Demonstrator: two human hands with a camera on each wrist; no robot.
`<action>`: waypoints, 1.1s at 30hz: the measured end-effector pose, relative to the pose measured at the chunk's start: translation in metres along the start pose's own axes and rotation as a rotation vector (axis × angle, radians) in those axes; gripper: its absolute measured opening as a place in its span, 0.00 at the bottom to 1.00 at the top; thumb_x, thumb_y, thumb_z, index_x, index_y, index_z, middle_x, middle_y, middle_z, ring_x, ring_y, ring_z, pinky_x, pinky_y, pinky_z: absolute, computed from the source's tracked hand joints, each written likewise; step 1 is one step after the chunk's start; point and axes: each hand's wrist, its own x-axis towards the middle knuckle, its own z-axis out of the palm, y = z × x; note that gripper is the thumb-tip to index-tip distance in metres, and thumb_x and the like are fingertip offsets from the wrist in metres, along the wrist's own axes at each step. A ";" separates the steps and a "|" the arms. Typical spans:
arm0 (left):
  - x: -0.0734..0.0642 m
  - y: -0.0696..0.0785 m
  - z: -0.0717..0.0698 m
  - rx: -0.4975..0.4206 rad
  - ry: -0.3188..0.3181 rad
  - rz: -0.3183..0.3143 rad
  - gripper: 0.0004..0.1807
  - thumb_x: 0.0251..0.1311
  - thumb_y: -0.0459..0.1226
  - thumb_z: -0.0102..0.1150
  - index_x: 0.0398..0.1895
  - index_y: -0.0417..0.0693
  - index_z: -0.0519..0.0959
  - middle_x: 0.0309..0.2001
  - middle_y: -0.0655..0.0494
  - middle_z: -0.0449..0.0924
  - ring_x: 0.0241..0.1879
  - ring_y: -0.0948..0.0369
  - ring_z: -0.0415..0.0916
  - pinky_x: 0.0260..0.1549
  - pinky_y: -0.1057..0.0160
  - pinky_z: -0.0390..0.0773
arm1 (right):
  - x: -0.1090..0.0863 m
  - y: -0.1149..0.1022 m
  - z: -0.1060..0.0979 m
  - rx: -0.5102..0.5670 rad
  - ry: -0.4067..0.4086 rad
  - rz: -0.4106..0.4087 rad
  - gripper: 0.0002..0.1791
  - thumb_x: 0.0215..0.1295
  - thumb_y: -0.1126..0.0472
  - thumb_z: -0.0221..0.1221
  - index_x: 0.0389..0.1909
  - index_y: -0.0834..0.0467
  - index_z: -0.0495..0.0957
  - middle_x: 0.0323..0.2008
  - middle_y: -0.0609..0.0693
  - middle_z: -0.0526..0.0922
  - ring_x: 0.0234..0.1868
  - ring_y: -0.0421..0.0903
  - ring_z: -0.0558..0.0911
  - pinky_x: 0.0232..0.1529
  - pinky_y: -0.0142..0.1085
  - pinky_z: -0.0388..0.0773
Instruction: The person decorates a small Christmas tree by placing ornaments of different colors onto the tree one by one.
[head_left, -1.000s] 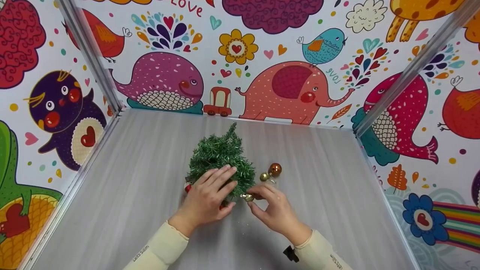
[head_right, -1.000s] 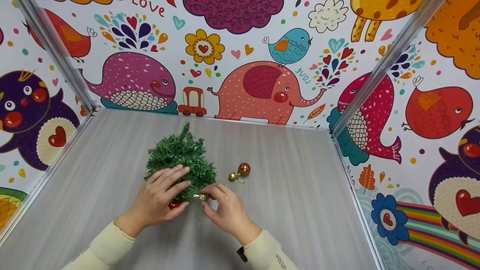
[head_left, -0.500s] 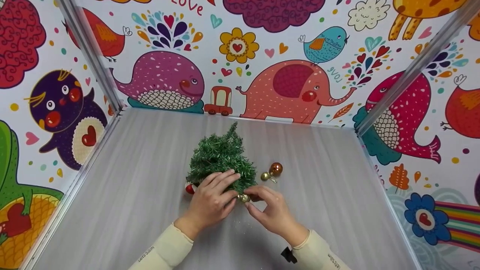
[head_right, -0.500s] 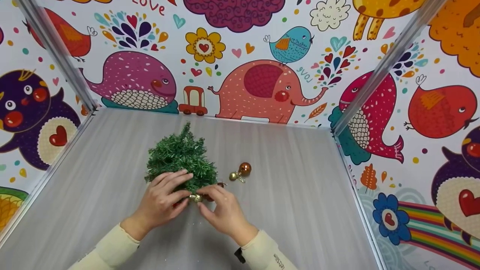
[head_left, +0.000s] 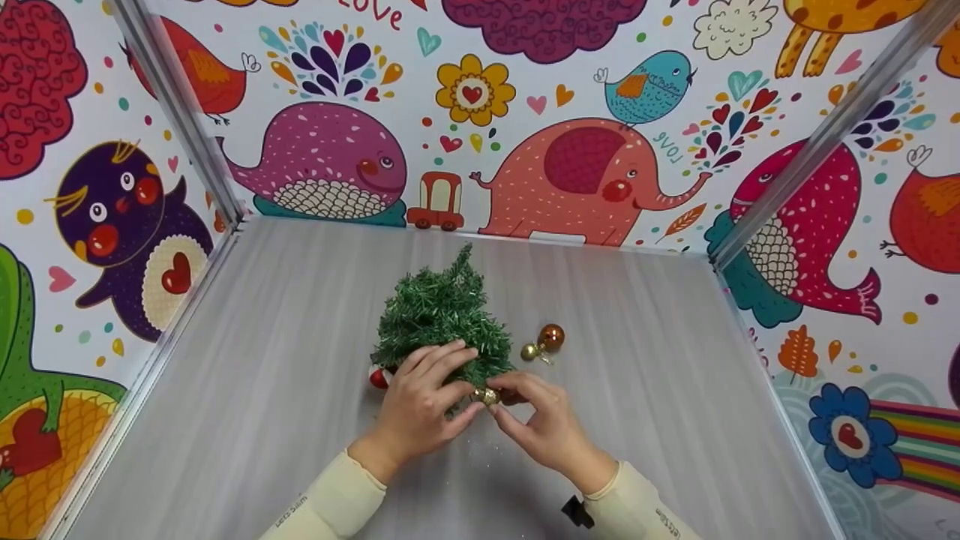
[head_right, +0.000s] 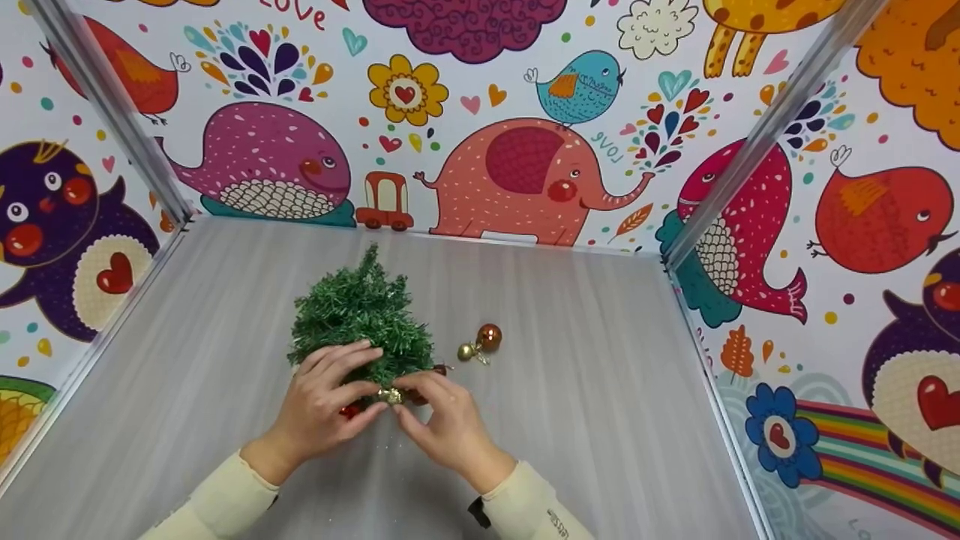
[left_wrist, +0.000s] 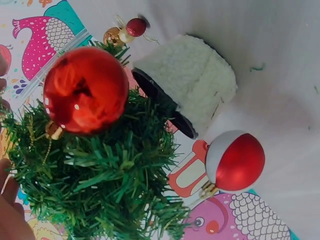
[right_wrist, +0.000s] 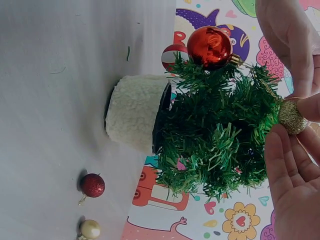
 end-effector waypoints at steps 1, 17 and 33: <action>0.000 0.000 0.000 -0.001 0.002 -0.003 0.10 0.51 0.46 0.73 0.26 0.50 0.86 0.58 0.52 0.79 0.62 0.52 0.73 0.59 0.51 0.69 | 0.000 0.000 0.000 -0.002 0.001 -0.005 0.19 0.60 0.71 0.67 0.53 0.59 0.80 0.45 0.48 0.84 0.40 0.43 0.84 0.39 0.34 0.83; -0.001 -0.004 -0.007 0.111 0.057 0.099 0.06 0.51 0.37 0.60 0.19 0.49 0.79 0.56 0.49 0.80 0.60 0.51 0.75 0.56 0.51 0.71 | -0.017 0.013 0.009 -0.031 -0.065 0.074 0.17 0.61 0.69 0.64 0.51 0.57 0.79 0.45 0.44 0.82 0.41 0.40 0.82 0.35 0.38 0.83; 0.000 -0.001 0.001 0.123 0.005 0.089 0.07 0.54 0.37 0.58 0.20 0.48 0.78 0.57 0.47 0.79 0.61 0.49 0.73 0.56 0.50 0.70 | -0.018 0.010 0.024 0.013 -0.075 0.167 0.18 0.61 0.70 0.63 0.51 0.52 0.79 0.46 0.44 0.81 0.46 0.42 0.81 0.37 0.38 0.83</action>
